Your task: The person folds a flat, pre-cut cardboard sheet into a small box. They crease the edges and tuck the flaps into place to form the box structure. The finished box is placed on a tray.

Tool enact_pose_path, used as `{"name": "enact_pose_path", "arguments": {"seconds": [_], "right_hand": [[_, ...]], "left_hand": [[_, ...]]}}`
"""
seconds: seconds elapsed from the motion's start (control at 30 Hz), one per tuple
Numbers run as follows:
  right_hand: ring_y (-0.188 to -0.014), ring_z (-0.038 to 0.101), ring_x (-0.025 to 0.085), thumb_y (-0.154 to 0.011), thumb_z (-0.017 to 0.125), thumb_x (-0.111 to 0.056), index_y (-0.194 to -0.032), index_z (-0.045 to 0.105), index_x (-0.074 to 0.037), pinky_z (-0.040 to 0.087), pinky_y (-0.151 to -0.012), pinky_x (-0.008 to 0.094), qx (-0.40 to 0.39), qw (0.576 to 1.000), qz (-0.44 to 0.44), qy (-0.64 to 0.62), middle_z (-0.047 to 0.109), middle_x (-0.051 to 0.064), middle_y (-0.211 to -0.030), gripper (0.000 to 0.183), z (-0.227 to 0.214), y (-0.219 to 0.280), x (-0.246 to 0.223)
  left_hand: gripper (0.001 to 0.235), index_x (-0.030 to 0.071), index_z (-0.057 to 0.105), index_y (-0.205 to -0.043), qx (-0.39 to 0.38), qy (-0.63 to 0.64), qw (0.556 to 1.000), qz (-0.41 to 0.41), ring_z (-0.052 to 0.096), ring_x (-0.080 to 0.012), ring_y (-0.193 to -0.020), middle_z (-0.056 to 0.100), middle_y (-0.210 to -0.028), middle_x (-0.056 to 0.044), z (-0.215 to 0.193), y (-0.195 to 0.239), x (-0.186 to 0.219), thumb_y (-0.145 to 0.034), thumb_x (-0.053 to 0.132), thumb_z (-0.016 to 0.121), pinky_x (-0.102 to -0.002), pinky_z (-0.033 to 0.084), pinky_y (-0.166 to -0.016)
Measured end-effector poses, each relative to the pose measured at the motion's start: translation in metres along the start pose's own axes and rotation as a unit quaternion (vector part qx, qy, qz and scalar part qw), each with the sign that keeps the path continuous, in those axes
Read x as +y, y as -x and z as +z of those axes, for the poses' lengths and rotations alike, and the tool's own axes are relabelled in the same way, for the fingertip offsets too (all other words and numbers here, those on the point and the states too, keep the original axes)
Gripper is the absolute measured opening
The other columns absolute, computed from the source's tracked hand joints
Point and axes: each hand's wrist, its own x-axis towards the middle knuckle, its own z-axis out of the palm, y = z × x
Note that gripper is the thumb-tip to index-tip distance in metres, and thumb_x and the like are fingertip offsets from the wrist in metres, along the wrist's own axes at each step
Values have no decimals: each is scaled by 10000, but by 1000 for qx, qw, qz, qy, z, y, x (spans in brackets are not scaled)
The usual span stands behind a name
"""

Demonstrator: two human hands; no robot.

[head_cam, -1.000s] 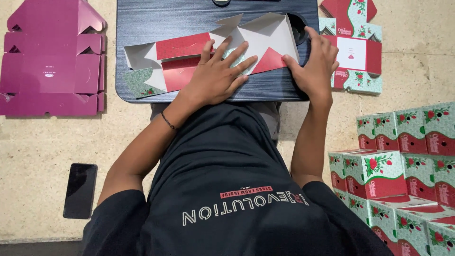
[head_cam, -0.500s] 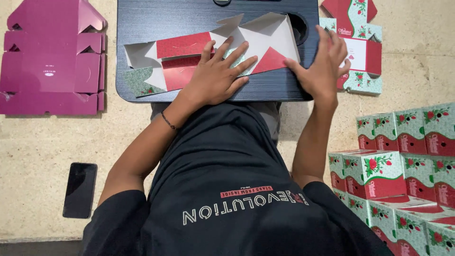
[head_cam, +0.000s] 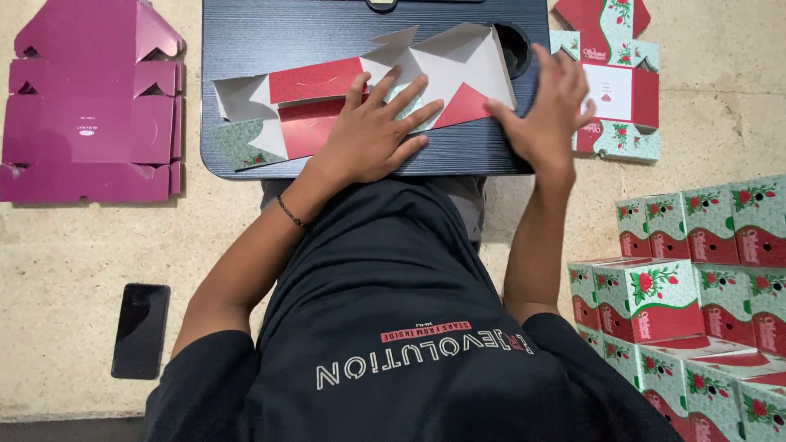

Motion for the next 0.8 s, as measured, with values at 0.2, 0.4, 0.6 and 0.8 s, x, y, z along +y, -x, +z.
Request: {"name": "enact_pose_path", "arguments": {"seconds": [0.2,0.4,0.6,0.8], "right_hand": [[-1484,197,365,-874,782,-558,-1552,392,-207,117,-1083,745,6,1000,-3,9,311,174,-1609,857,5,4,-13],[-1502,157,371,-867,784,-584,-1547,407,-247,113,-1083,754,-13,999,-40,-18,285,145,-1625,848,10,6,-20],[-1472,185,383,-857,804,-527,-1522,429,-219,100,-1080,761,12,1000,23,-8,303,195,-1596,824,-6,2,-2],[-1493,188,376,-837,785,-643,-1517,437,-250,115,-1091,719,-2,998,-58,-7,325,145,-1605,858,21,7,-26]], "left_hand": [[559,322,388,-1612,-11,7,1000,-6,275,-390,-1519,338,-1679,-51,-2,-1,1,-1109,556,325,-620,169,-1167],[561,319,394,-1610,-7,3,1000,-5,289,-393,-1514,343,-1677,-49,-1,0,0,-1109,562,329,-617,172,-1166],[566,325,388,-1612,-15,8,1000,-5,276,-390,-1519,335,-1681,-44,-1,-2,0,-1105,564,314,-611,154,-1166],[563,322,396,-1611,-5,-5,1000,-1,288,-384,-1514,346,-1678,-40,1,-1,-1,-1107,565,337,-602,167,-1158]]}}
